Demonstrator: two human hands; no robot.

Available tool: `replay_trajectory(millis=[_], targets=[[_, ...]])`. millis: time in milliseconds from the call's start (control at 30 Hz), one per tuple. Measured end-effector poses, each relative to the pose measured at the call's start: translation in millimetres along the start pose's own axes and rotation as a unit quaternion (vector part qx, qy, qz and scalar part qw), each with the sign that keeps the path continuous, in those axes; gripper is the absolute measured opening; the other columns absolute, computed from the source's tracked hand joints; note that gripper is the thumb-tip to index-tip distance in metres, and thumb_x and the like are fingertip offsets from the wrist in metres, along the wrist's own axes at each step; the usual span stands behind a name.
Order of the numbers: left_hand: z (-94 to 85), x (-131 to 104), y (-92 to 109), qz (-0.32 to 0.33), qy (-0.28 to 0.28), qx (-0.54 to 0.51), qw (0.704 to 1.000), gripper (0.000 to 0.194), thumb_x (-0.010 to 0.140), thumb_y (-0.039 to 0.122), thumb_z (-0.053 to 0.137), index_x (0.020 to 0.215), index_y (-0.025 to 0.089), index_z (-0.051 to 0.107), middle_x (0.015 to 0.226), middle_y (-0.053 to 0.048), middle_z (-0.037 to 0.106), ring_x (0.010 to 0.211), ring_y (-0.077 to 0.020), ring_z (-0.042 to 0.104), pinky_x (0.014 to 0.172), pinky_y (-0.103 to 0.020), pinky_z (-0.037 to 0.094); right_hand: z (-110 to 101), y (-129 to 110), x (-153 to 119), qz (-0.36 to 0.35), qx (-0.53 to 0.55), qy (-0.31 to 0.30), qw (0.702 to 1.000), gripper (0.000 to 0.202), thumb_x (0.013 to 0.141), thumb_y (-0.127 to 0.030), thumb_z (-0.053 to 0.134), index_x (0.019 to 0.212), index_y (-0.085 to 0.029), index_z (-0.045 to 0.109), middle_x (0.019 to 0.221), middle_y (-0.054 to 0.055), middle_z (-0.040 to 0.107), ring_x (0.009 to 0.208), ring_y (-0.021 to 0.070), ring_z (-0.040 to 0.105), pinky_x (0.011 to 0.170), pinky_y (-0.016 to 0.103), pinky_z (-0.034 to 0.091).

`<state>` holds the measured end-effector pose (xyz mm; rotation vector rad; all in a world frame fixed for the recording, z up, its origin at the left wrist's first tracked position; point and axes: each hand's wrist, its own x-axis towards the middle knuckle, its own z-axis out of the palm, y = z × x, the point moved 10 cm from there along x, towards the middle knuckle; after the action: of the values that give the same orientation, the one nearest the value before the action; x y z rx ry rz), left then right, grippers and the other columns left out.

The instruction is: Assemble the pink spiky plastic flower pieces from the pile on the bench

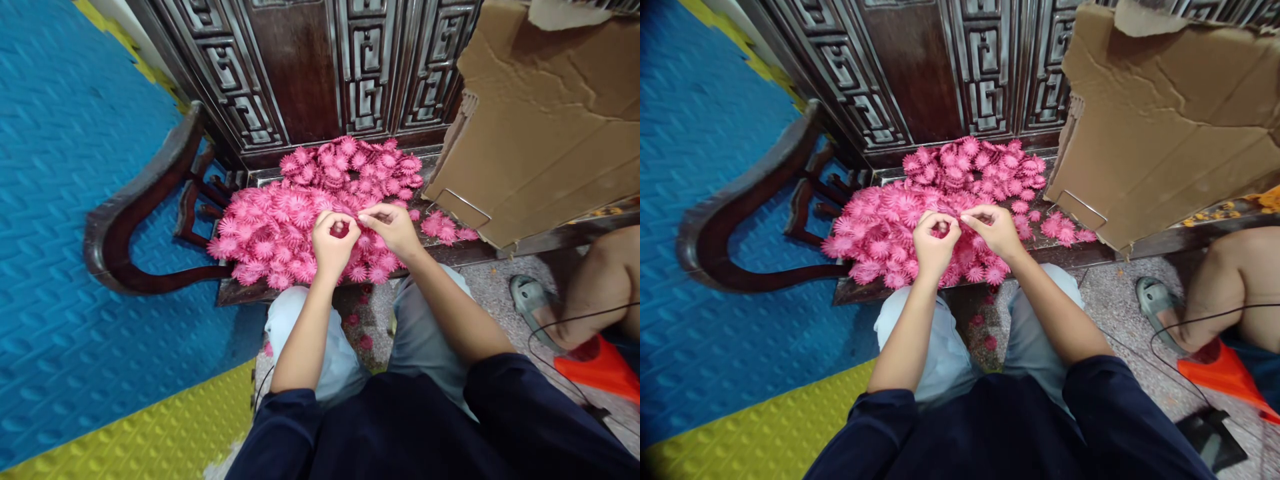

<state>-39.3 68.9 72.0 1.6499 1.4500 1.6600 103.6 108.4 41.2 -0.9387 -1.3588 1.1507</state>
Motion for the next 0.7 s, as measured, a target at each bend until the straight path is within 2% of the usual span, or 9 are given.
replay_trajectory(millis=[400,567,700], targets=[[4.3,2.3,-16.6,-0.051,-0.016,-0.098,0.994,0.010,0.065,0.007,0.056,0.063,0.017,0.057,0.066,0.003,0.052,0.061,-0.0079,0.045,0.060,-0.021,0.038,-6.9,-0.3,0.8,0.009,0.003,0.020,1.000,0.026,0.064,-0.042,0.073,0.074,-0.019,0.067,0.072,0.001,0.069,0.066,0.0131,0.062,0.072,0.031,0.051],[1.5,2.3,-16.6,-0.049,-0.004,-0.082,0.995,0.006,0.072,0.013,0.057,0.067,0.017,0.058,0.068,0.002,0.056,0.065,-0.0087,0.050,0.065,-0.021,0.041,-5.8,-2.8,0.2,0.000,-0.003,0.015,1.000,0.026,0.065,-0.042,0.072,0.074,-0.019,0.066,0.072,0.001,0.068,0.066,0.0131,0.061,0.070,0.031,0.051],[4.0,2.2,-18.3,-0.050,-0.016,-0.060,0.997,0.006,0.077,0.021,0.058,0.077,0.017,0.062,0.077,-0.001,0.060,0.070,-0.0098,0.053,0.068,-0.022,0.043,-3.2,-7.4,-0.1,-0.016,-0.019,0.002,1.000,0.025,0.066,-0.042,0.072,0.076,-0.020,0.067,0.075,0.002,0.069,0.069,0.0139,0.062,0.072,0.031,0.051]])
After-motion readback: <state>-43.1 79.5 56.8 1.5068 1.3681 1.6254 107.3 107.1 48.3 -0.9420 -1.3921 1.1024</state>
